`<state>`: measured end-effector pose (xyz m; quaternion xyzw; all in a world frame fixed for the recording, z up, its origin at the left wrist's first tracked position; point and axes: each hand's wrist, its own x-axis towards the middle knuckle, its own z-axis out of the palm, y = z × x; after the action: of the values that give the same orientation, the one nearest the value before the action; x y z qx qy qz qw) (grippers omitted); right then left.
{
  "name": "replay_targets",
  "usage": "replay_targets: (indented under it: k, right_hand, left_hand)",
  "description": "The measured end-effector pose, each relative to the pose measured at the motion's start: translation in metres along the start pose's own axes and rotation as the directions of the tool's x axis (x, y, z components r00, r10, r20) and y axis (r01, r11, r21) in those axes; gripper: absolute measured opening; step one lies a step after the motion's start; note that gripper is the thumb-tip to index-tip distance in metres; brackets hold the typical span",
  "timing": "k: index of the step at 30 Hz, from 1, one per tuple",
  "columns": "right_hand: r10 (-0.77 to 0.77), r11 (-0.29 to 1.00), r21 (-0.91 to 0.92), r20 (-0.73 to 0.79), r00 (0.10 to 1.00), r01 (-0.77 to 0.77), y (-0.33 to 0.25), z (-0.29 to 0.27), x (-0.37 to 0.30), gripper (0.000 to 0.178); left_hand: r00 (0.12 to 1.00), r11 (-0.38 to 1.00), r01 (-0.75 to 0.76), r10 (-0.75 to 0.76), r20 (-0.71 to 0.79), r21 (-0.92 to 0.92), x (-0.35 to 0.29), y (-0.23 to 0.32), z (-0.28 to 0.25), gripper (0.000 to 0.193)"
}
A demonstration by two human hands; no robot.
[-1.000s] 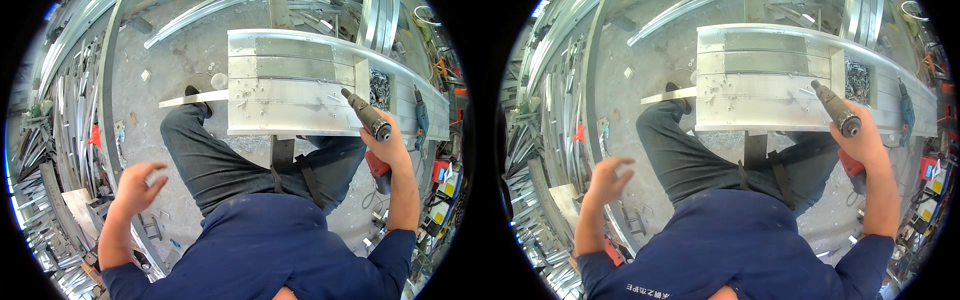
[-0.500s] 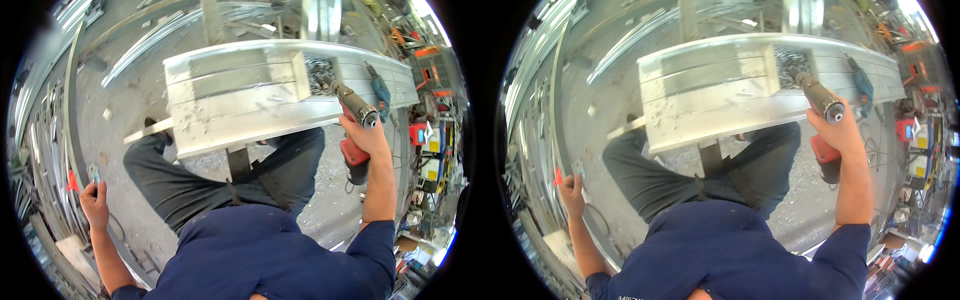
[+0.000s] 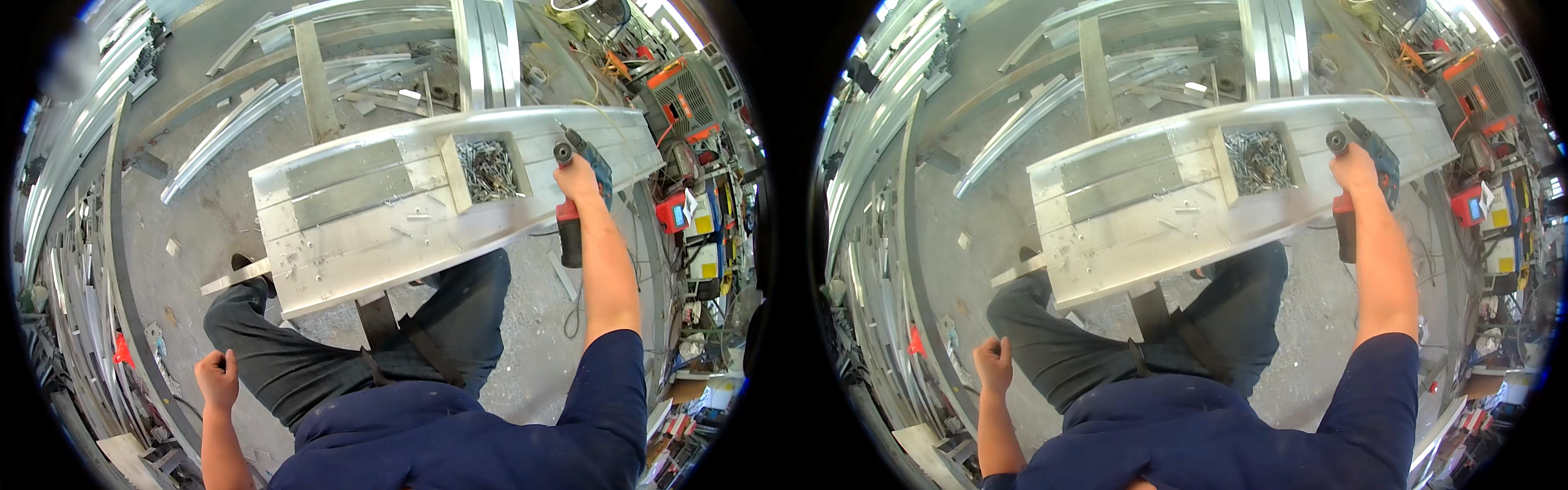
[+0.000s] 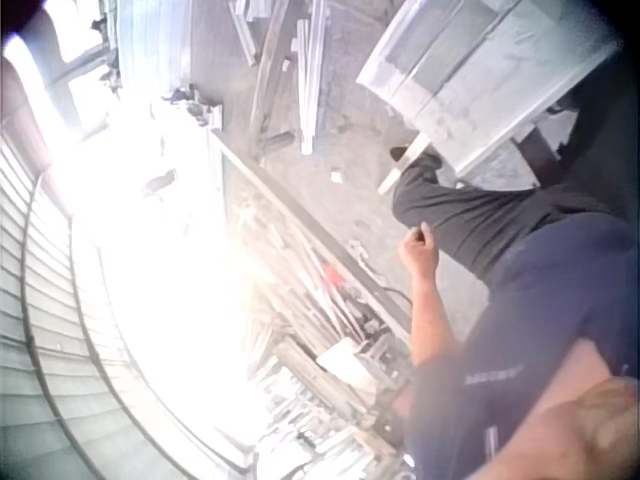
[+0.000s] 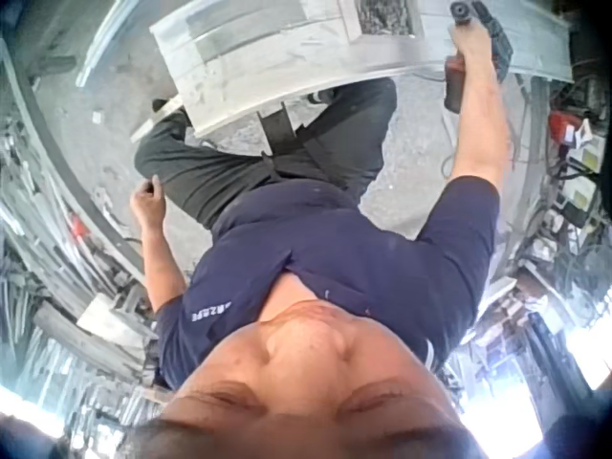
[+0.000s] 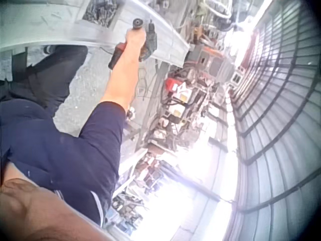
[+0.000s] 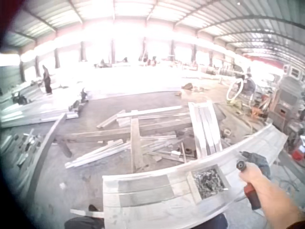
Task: The person aligns a metal bar with a metal frame, places screws into pre-drilled holes, and uses a power drill to fasten them. The person repeats this process for multiple screw positions along the frame.
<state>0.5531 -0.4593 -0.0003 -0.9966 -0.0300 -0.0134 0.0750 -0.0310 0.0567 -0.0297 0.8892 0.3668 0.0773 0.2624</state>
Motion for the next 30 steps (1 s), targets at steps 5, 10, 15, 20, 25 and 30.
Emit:
replay_targets:
  k: [5,10,15,20,25,30]
  right_hand:
    - [0.080,0.992,-0.102,0.063,0.995,-0.073,-0.005,0.037,0.019,0.031]
    - [0.072,0.981,-0.187,0.125,0.990,-0.048,-0.011,0.055,0.037,0.035]
    - [0.030,0.985,-0.169,0.312,0.950,0.025,-0.006,0.035,0.040,0.043]
    - [-0.253,0.967,-0.103,-0.275,0.928,0.233,-0.077,-0.026,-0.037,0.026]
    - [-0.532,0.791,0.431,0.133,0.836,0.435,-0.174,0.001,-0.139,0.024]
    - [-0.715,0.635,0.440,0.023,0.699,0.635,-0.237,0.077,-0.162,0.035]
  left_hand:
    - [0.999,0.996,0.052,-0.051,-0.020,0.066,-0.007,-0.002,-0.002,0.041]
    - [0.995,0.994,0.089,-0.092,0.048,0.069,-0.005,0.000,0.011,0.040]
    - [0.996,0.994,0.019,-0.028,0.081,0.106,0.022,0.014,0.030,0.038]
    - [0.998,1.000,0.015,-0.015,0.058,-0.001,0.058,0.022,0.042,0.033]
    - [0.990,0.997,0.011,-0.021,0.141,0.071,0.107,0.004,0.057,0.018]
    - [0.954,0.966,-0.097,0.022,0.297,0.239,0.169,-0.016,0.097,0.038]
